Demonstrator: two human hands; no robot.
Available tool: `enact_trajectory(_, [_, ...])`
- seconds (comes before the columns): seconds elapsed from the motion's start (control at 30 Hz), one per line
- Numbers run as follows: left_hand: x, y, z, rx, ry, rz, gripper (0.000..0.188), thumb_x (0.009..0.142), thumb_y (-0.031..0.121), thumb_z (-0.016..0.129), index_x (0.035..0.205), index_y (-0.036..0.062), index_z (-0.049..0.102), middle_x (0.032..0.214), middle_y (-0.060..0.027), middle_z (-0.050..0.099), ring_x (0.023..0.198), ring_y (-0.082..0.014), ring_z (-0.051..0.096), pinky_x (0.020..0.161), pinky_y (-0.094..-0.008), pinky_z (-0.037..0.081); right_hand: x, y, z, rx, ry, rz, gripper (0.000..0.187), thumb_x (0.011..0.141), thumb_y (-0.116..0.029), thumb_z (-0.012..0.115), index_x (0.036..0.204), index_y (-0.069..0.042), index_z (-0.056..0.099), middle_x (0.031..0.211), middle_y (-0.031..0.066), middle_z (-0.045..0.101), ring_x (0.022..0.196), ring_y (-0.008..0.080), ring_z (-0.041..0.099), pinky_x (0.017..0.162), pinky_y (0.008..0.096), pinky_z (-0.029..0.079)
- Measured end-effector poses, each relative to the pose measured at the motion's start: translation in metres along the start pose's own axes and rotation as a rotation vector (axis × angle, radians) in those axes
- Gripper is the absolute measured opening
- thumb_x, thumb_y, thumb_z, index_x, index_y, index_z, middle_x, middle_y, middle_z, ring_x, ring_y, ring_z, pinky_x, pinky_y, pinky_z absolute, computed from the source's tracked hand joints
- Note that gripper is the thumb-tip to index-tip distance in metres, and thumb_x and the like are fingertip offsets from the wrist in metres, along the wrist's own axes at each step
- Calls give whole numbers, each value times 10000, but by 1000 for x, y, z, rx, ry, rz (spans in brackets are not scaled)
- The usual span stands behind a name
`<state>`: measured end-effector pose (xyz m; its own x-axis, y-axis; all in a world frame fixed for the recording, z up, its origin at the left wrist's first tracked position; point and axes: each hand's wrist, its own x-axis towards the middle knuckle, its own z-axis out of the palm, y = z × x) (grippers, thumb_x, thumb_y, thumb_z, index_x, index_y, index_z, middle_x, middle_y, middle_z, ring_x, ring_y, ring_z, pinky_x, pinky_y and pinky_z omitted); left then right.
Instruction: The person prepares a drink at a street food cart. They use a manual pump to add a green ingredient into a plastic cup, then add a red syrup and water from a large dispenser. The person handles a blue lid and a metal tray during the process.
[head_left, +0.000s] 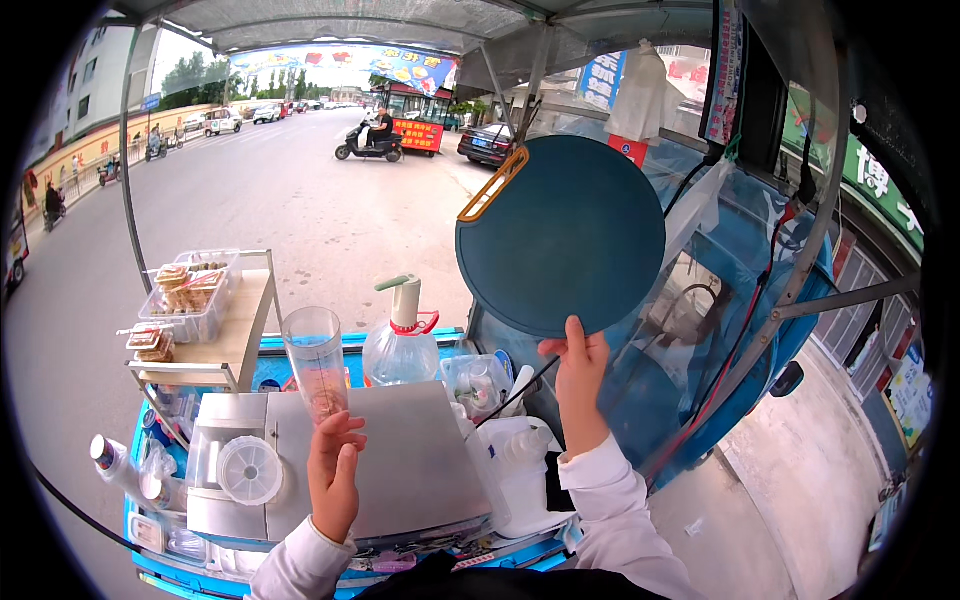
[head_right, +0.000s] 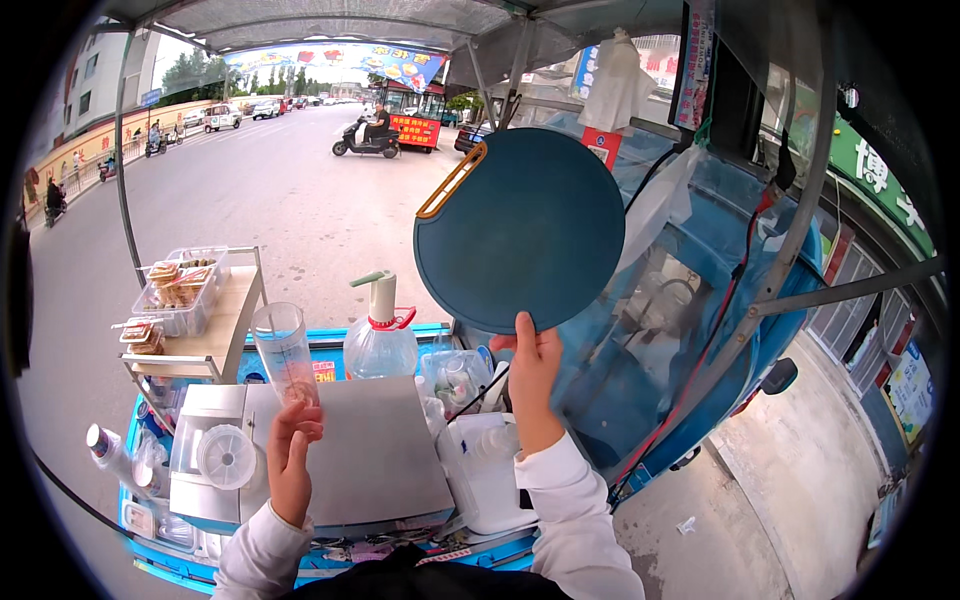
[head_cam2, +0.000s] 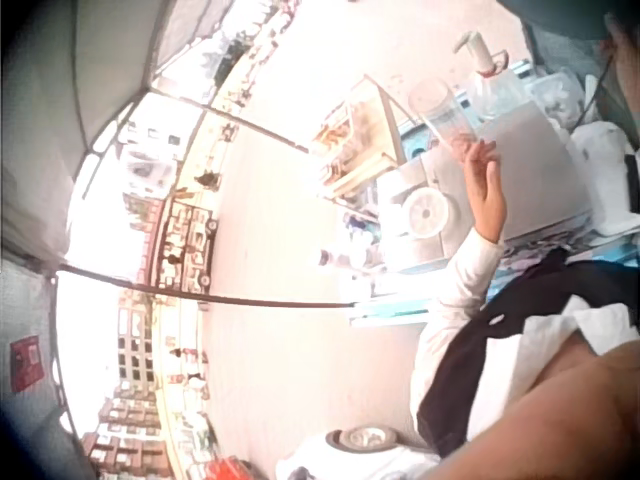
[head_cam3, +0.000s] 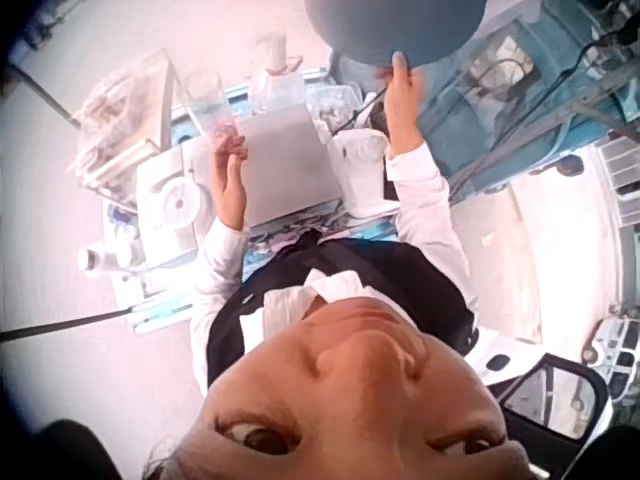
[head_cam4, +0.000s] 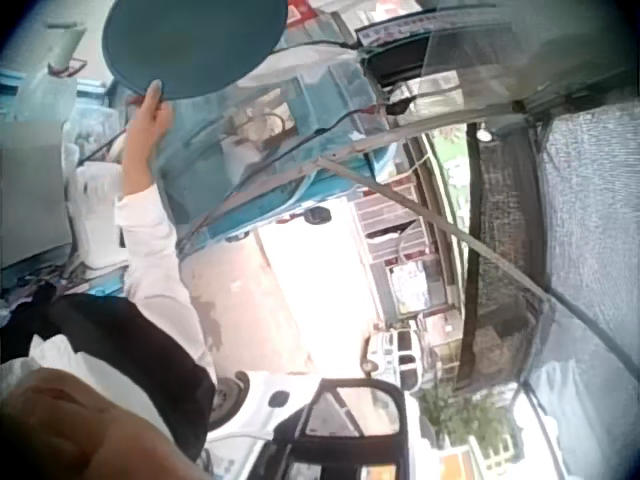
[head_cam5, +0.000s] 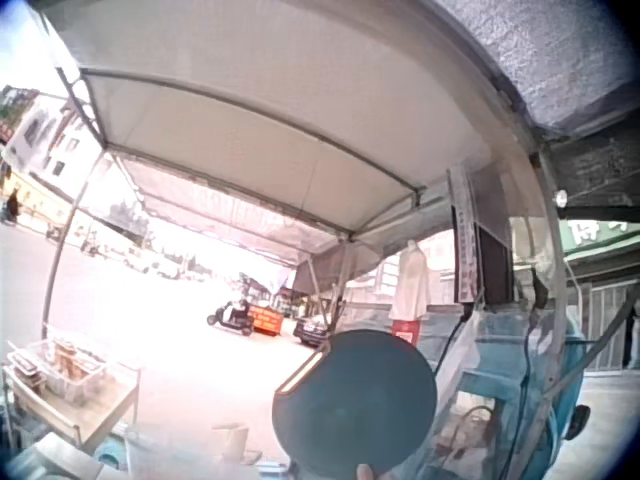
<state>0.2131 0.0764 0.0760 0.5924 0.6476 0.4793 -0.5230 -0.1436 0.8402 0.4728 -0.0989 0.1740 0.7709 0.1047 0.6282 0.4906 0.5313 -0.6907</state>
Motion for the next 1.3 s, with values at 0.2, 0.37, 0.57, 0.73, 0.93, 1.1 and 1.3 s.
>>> enact_trajectory(0.2, [-53, -23, -30, 305, 44, 184, 291, 861, 70, 536, 1143, 10, 573, 1061, -123, 626, 885, -207, 603, 823, -328, 490, 153, 7, 50, -55, 75, -282, 195, 982, -164, 537, 1011, 23, 582, 773, 87, 658, 558, 147, 627, 576, 269, 533])
enact_trajectory(0.37, [-70, -43, -57, 515, -112, 163, 383, 809, 60, 626, 1185, 20, 569, 1114, -189, 611, 1039, -370, 580, 922, -435, 444, 253, -19, 86, -219, 187, -404, 245, 973, -164, 529, 1083, 54, 540, 813, 134, 664, 609, 194, 655, 609, 309, 557])
enact_trajectory(0.57, [-67, -51, -64, 421, -167, 194, 329, 780, 30, 638, 1107, 15, 609, 1017, -193, 636, 930, -376, 610, 828, -428, 491, 300, -26, 140, -338, 409, -575, 253, 973, -140, 480, 979, 81, 604, 812, 182, 692, 598, 201, 676, 548, 274, 551])
enact_trajectory(0.73, [-68, -54, -68, 376, -146, 151, 289, 770, 18, 651, 1058, 8, 628, 943, -196, 639, 862, -371, 624, 773, -405, 511, 352, -18, 139, -320, 532, -670, 266, 942, -135, 494, 994, 89, 628, 893, 217, 692, 664, 260, 702, 588, 315, 573])
enact_trajectory(0.93, [-64, -55, -67, 391, -70, 159, 230, 780, -11, 649, 1010, 7, 645, 904, -202, 628, 800, -344, 631, 712, -363, 520, 368, -15, 144, -358, 522, -586, 266, 963, -100, 458, 1101, 98, 570, 920, 201, 664, 646, 225, 688, 595, 268, 593])
enact_trajectory(1.1, [-61, -54, -63, 363, -88, 153, 224, 781, -28, 646, 1003, 1, 645, 892, -195, 626, 774, -321, 633, 694, -345, 517, 384, -18, 137, -367, 533, -594, 290, 964, -108, 442, 1091, 119, 571, 914, 227, 665, 681, 227, 699, 632, 271, 596])
enact_trajectory(1.3, [-59, -47, -60, 364, -63, 94, 217, 791, -54, 627, 1001, 1, 641, 887, -186, 624, 762, -294, 629, 684, -325, 511, 367, -12, 152, -319, 551, -546, 302, 958, -117, 436, 1048, 135, 577, 885, 237, 675, 693, 231, 705, 653, 274, 597])
